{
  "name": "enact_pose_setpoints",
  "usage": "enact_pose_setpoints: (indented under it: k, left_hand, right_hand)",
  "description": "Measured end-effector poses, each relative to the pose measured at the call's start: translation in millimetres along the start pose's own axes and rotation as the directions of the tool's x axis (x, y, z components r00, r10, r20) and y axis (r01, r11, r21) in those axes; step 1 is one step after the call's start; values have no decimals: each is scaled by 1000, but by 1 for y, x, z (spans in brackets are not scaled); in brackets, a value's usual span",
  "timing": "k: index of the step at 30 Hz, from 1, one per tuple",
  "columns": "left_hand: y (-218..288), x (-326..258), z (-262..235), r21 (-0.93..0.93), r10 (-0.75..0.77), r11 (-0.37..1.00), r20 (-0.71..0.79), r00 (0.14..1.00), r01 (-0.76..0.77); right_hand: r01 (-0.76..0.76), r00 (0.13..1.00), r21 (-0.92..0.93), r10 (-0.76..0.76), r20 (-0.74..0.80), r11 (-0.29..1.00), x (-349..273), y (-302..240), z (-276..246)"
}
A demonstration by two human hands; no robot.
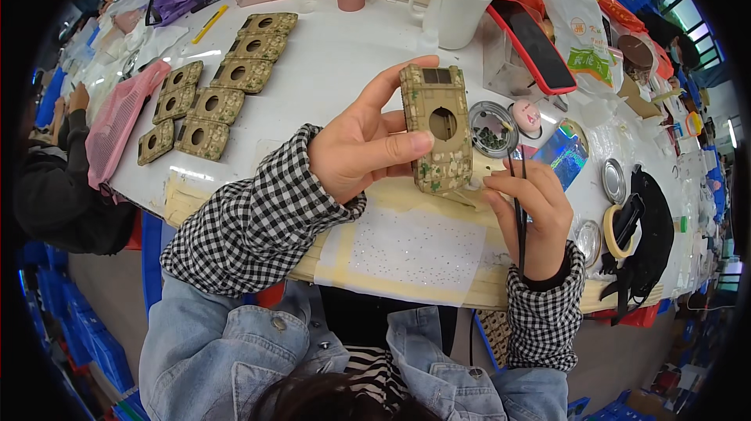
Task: Painting and detailing a toy tank model with a brush and marker at a workbench.
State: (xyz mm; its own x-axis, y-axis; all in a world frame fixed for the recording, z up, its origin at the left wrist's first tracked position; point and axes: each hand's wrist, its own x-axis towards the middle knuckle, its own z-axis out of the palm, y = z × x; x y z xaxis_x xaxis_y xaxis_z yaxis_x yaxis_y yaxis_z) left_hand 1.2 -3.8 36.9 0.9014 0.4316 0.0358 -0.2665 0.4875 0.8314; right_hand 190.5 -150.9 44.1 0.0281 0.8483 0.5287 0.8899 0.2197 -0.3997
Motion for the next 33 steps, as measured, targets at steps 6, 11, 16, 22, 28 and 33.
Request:
enact_pose_setpoints:
  k: [6,11,16,22,28,33]
  left_hand:
    - [-4,-1,0,-7,-3,1000,5,1000,3]
    - [-6,-1,5,-3,15,1000,52,999,-14]
    - [-11,-1,6,13,62,998,93,994,-64]
    - [-12,-2,7,70,70,994,137,988,-80]
    - [-10,-3,9,63,47,996,119,992,-55]
    - [-12,-4,5,78,72,993,141,987,-84]
  right_hand:
    - [-44,982,151,70,-174,988,-4,-5,-13]
    - [-50,927,425,201,-317,904,-11,-18,-10]
    - [-221,921,681,380,-91,698,-7,-35,1]
    - [-279,912,708,409,-16,649,-7,-31,3]
    - [-299,913,685,408,3,664,-7,-32,4]
    - [-300,915,696,404,16,653,-7,-32,5]
